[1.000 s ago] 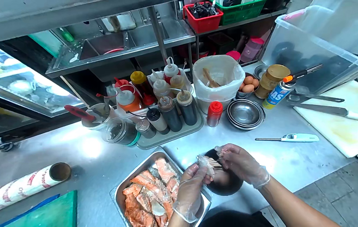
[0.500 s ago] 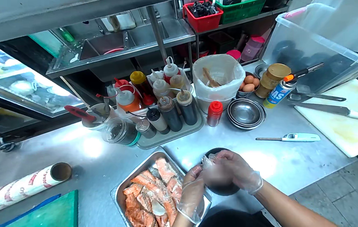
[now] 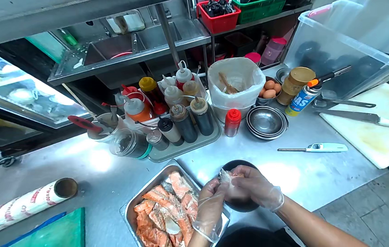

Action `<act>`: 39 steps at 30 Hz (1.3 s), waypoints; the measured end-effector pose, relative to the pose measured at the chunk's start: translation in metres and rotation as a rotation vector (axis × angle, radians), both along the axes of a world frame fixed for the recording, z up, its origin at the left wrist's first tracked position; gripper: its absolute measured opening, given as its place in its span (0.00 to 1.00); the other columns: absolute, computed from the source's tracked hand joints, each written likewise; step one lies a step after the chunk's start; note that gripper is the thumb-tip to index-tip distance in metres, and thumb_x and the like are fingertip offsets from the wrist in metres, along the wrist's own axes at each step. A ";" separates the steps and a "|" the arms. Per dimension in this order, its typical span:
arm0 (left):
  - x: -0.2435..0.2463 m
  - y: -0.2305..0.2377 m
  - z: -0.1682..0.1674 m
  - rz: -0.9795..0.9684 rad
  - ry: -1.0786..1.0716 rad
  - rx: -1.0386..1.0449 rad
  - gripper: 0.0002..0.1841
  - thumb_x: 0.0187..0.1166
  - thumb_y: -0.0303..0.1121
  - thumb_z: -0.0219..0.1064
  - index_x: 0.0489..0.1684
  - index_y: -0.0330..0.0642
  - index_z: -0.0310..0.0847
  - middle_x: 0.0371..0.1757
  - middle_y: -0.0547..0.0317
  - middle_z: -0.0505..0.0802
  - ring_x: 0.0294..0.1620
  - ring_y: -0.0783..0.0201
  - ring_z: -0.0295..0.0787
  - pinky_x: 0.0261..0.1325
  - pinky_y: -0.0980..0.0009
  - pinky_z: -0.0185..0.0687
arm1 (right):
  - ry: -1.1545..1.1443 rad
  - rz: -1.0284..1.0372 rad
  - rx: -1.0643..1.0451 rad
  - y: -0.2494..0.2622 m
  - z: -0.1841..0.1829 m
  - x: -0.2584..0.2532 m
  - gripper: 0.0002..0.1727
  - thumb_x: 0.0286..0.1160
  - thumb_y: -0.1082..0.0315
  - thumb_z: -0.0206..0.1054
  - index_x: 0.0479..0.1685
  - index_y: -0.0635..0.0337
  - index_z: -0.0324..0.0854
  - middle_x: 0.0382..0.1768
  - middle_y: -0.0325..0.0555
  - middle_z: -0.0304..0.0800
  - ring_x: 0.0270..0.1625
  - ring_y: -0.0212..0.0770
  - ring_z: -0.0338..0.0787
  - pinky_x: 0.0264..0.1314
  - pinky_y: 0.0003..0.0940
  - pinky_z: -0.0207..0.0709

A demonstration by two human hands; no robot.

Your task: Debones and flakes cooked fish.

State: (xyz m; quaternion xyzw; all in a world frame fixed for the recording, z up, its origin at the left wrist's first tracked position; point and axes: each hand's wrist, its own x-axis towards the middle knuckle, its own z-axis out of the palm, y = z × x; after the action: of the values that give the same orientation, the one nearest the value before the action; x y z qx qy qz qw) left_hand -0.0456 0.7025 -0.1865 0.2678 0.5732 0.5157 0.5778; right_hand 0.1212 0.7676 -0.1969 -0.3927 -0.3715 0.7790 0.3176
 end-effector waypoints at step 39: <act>-0.003 -0.001 0.005 0.125 -0.176 -0.027 0.06 0.82 0.23 0.64 0.42 0.27 0.83 0.30 0.47 0.89 0.25 0.62 0.84 0.32 0.68 0.85 | 0.132 -0.079 0.007 -0.001 -0.006 0.015 0.04 0.70 0.70 0.72 0.38 0.57 0.83 0.29 0.43 0.86 0.25 0.33 0.83 0.28 0.29 0.80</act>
State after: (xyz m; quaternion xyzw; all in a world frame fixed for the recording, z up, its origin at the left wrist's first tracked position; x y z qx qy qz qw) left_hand -0.0486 0.7010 -0.1820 0.1774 0.5429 0.5645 0.5959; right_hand 0.1367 0.7666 -0.2030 -0.3535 -0.3367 0.7888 0.3734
